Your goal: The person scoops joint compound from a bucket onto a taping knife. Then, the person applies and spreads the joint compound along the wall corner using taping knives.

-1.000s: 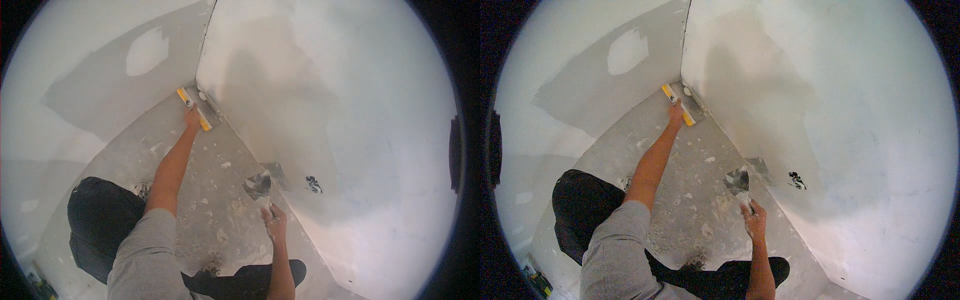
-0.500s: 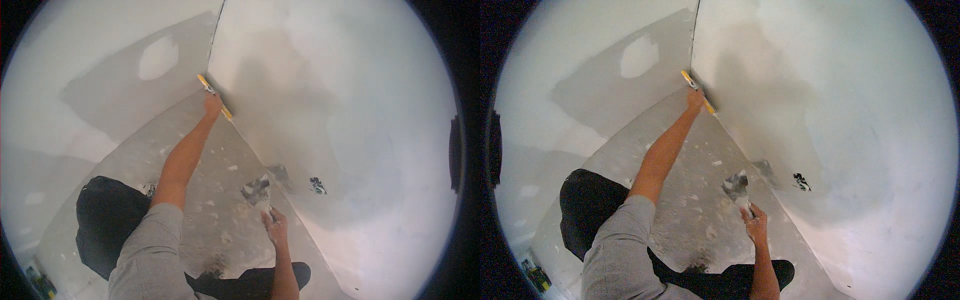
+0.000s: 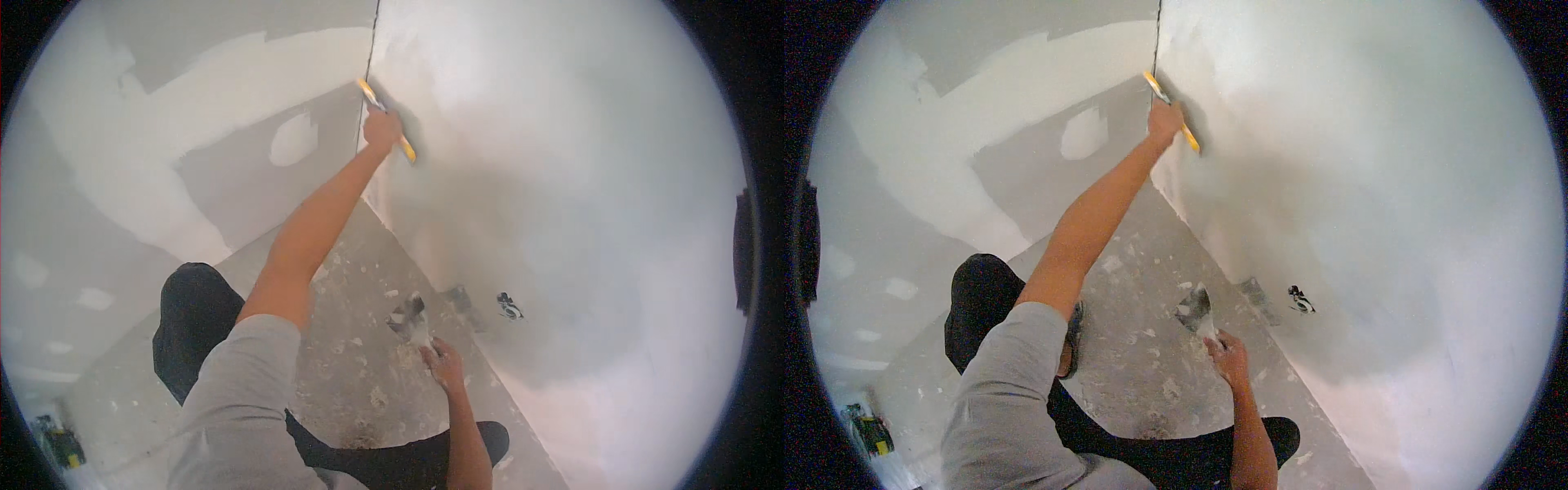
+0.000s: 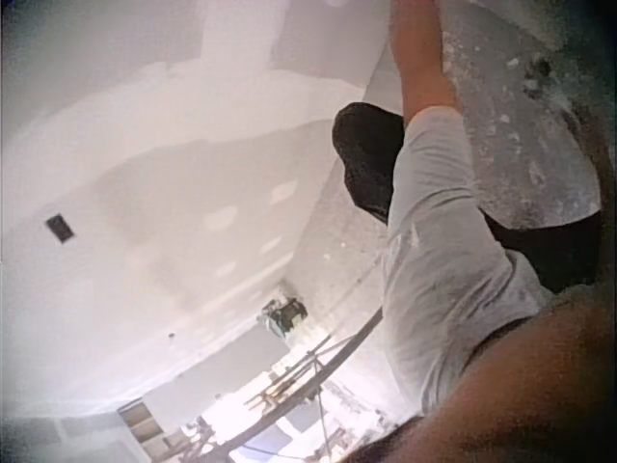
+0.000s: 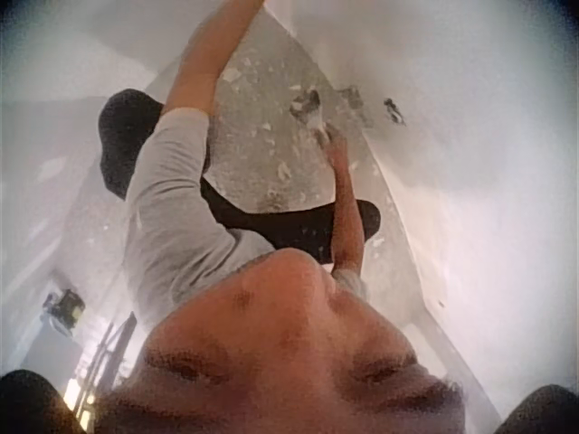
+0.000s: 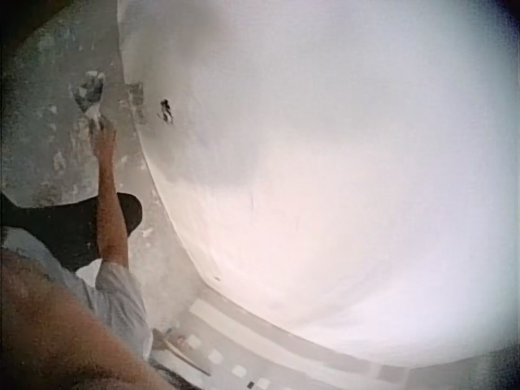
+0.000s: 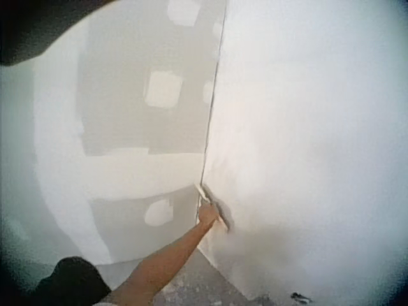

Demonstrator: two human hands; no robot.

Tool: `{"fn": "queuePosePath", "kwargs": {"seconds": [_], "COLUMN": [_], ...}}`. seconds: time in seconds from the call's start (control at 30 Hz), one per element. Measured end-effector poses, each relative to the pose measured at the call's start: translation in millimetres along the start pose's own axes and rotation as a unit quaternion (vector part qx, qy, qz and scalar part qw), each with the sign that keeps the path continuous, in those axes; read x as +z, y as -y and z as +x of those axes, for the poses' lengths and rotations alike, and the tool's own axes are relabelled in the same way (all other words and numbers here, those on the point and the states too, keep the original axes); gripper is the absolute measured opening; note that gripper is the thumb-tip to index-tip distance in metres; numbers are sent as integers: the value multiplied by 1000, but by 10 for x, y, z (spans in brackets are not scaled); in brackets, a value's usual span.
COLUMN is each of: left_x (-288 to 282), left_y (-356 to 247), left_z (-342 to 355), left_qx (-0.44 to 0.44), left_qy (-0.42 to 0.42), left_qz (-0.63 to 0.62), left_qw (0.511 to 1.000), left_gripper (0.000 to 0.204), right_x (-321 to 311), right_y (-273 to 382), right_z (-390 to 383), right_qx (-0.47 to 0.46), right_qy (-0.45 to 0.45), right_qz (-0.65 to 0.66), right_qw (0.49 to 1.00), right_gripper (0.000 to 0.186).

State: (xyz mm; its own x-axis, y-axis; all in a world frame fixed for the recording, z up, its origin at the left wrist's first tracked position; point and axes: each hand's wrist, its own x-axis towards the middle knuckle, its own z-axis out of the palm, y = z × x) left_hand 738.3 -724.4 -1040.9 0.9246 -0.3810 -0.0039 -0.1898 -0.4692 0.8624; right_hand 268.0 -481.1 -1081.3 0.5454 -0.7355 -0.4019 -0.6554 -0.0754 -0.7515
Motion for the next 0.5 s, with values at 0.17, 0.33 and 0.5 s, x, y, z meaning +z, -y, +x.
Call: {"fn": "queuePosePath", "kwargs": {"seconds": [0.17,0.33,0.5], "left_x": [-1578,-3180,-2899], "left_y": [-1214,-728,555], "left_z": [-681,-1591,-1873], "left_qx": [187,208,167], "left_qy": [-12,-83,-93], "left_qz": [-307,-408,-366], "left_qw": [933,885,911], "left_gripper": [38,34,35], "right_x": [-187,-245,-190], "right_y": [-216,342,679], "right_z": [-64,-136,-193], "right_qx": [-21,47,24], "right_qy": [-115,-102,-77], "right_qz": [17,181,418], "right_qw": [993,977,905], "right_gripper": [34,31,20]}}
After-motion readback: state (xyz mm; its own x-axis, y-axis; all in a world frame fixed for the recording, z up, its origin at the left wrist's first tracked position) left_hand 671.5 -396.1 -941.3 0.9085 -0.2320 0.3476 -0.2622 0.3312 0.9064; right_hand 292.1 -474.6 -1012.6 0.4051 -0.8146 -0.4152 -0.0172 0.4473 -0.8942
